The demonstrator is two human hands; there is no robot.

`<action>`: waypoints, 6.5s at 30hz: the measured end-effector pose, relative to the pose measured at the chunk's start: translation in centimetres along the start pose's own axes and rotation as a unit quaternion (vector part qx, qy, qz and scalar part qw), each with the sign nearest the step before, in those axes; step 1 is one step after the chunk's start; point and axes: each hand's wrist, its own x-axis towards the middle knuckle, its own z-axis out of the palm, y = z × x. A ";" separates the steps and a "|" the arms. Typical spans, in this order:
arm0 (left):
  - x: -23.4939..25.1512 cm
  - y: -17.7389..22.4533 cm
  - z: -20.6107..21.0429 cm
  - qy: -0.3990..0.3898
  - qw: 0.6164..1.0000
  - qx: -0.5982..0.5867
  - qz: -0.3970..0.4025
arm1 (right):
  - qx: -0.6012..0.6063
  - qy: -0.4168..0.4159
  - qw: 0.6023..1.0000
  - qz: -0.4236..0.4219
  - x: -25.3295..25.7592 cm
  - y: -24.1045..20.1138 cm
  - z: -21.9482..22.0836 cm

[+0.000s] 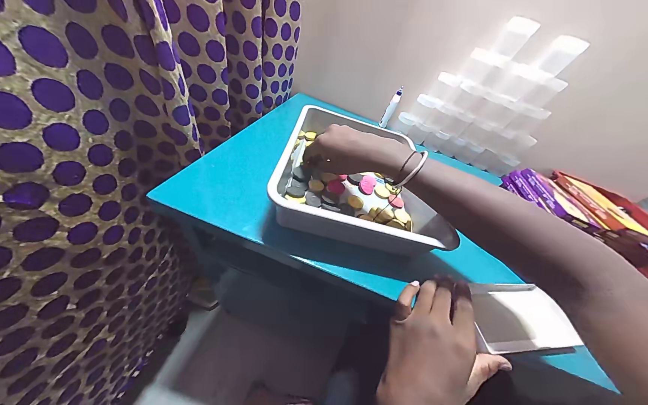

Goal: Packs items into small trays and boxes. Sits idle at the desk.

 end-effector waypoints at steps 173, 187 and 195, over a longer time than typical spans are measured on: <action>-0.1 1.1 0.7 -0.009 1.000 -0.012 0.012 | 0.105 0.082 0.989 0.069 -3.6 -3.1 2.1; -0.1 1.2 0.6 -0.016 1.000 -0.016 0.011 | 0.075 0.055 0.989 0.113 -3.6 -2.4 1.9; -0.3 1.1 0.9 0.003 1.000 -0.013 0.015 | 0.087 0.058 0.994 0.007 -2.9 -4.3 1.9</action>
